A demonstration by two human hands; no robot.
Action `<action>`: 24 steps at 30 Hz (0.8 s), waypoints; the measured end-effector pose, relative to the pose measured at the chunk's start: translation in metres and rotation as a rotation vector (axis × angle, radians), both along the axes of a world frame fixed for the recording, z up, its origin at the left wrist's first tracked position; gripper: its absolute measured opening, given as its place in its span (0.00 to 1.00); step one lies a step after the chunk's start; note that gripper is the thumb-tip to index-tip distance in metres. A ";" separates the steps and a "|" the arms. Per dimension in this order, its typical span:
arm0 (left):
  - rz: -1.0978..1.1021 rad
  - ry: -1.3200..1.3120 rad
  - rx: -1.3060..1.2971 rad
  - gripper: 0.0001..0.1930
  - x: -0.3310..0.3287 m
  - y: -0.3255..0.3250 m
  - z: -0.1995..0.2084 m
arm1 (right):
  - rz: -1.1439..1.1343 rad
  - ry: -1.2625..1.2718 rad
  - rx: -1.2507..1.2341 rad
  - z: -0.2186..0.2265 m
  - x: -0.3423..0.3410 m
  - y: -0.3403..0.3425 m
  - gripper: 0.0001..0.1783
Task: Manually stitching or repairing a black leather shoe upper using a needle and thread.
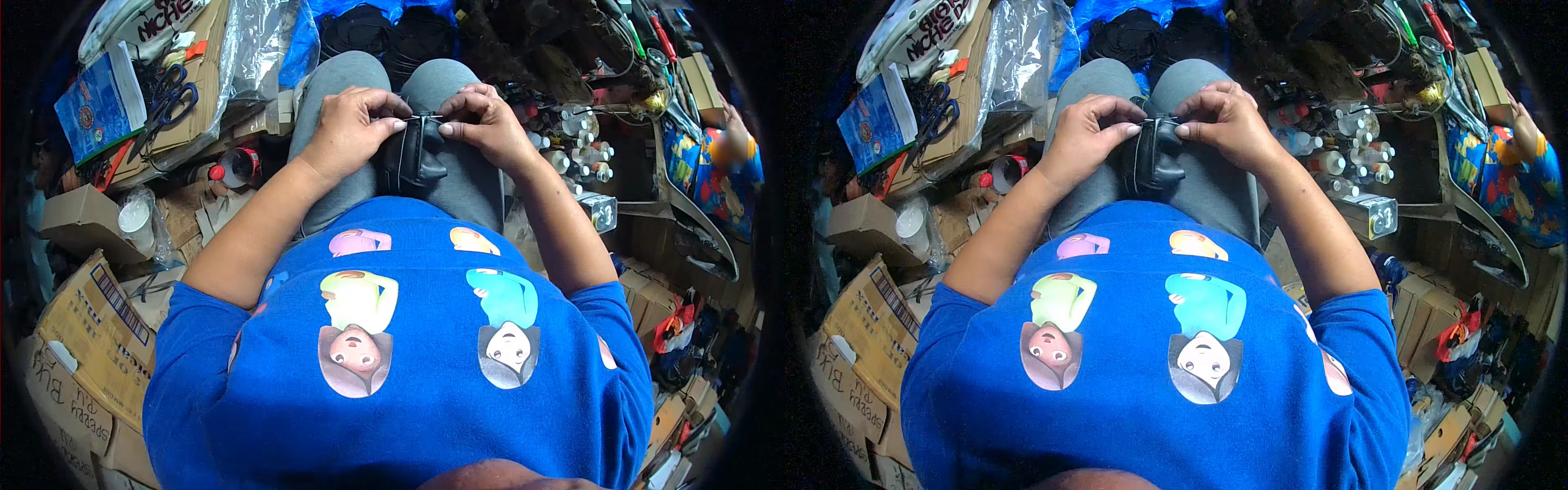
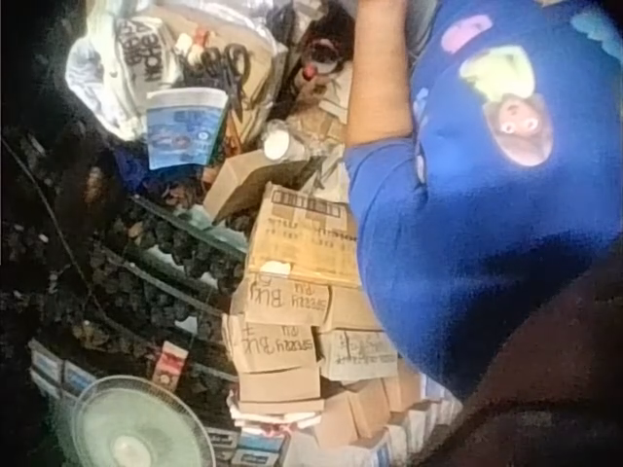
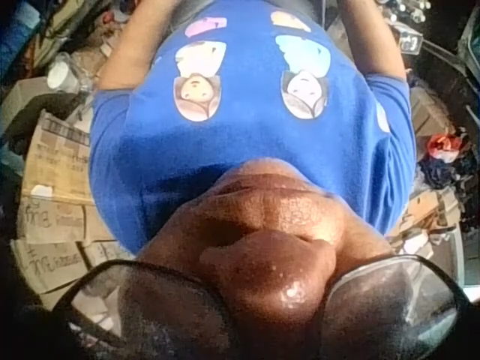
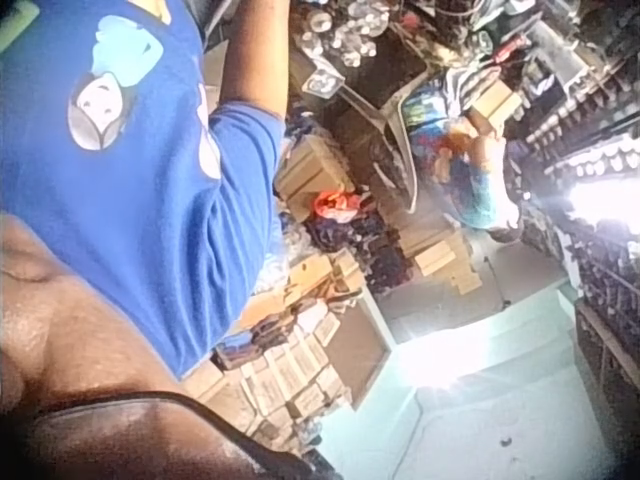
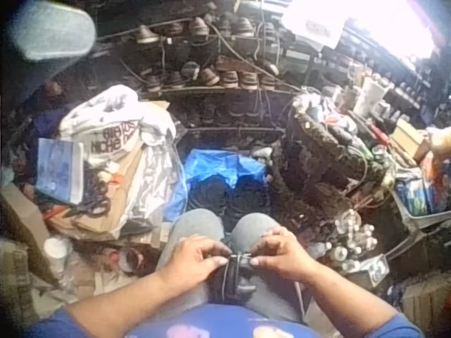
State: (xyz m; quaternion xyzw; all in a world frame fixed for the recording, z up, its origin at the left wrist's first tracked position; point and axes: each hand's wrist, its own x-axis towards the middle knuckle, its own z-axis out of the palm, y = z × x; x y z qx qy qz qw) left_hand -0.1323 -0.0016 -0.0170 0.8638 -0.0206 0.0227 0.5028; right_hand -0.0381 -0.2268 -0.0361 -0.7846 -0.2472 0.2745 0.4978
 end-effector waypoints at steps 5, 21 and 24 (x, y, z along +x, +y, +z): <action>0.019 -0.028 0.059 0.08 0.002 -0.008 -0.001 | -0.014 0.012 -0.019 0.001 0.000 0.007 0.12; -0.157 -0.092 0.216 0.04 -0.002 0.015 0.018 | 0.180 -0.499 -0.135 0.033 0.007 0.001 0.07; -0.250 -0.243 0.523 0.05 0.000 0.005 0.027 | 0.335 -0.767 -0.266 0.047 0.003 0.008 0.07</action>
